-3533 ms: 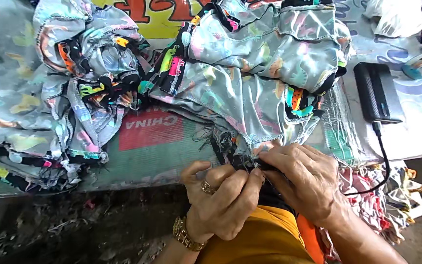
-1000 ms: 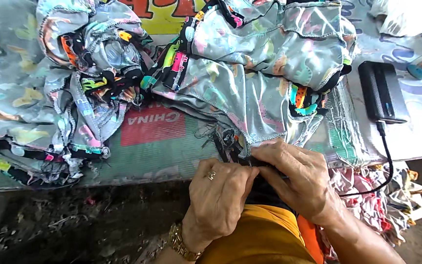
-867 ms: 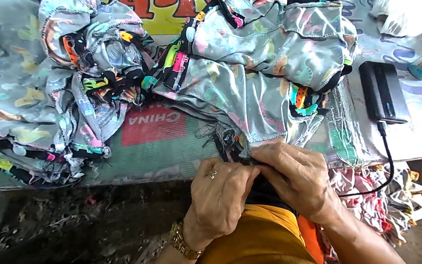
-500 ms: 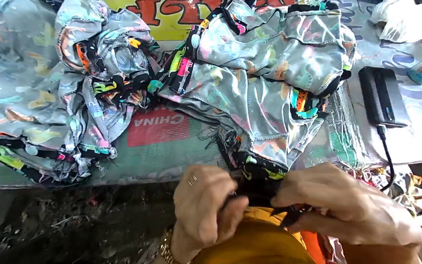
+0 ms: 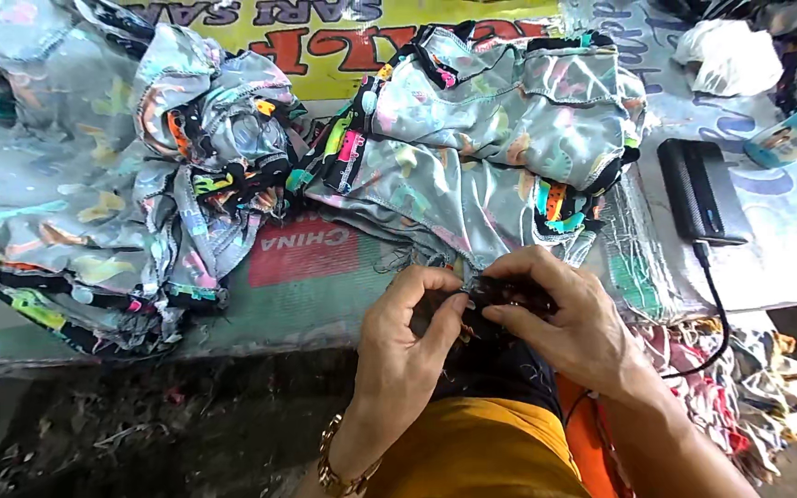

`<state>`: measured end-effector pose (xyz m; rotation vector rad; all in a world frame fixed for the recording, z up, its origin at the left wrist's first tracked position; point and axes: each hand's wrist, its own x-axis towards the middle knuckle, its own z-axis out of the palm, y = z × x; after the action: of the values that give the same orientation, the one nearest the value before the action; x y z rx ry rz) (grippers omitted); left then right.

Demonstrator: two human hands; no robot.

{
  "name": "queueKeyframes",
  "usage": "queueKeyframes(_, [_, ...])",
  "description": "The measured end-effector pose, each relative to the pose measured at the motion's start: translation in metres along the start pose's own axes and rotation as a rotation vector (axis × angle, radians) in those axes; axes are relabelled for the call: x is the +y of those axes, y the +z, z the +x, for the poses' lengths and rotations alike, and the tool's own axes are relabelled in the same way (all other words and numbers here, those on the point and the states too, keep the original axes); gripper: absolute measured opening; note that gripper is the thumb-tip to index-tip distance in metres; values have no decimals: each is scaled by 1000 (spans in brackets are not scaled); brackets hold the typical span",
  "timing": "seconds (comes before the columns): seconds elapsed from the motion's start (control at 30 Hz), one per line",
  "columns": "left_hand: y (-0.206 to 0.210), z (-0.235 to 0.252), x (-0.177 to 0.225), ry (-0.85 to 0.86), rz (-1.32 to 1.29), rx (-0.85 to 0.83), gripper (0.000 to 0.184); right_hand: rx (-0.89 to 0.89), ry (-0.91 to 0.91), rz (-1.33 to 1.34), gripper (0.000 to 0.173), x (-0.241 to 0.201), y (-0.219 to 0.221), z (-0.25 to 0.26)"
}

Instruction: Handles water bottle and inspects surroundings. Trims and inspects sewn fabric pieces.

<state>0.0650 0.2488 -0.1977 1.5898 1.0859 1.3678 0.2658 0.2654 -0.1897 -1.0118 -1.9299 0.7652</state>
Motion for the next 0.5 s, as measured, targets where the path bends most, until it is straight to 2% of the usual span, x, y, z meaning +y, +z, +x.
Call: queueKeyframes(0.5, [0, 1, 5, -97, -185, -41, 8, 35, -25, 176, 16, -3, 7, 6])
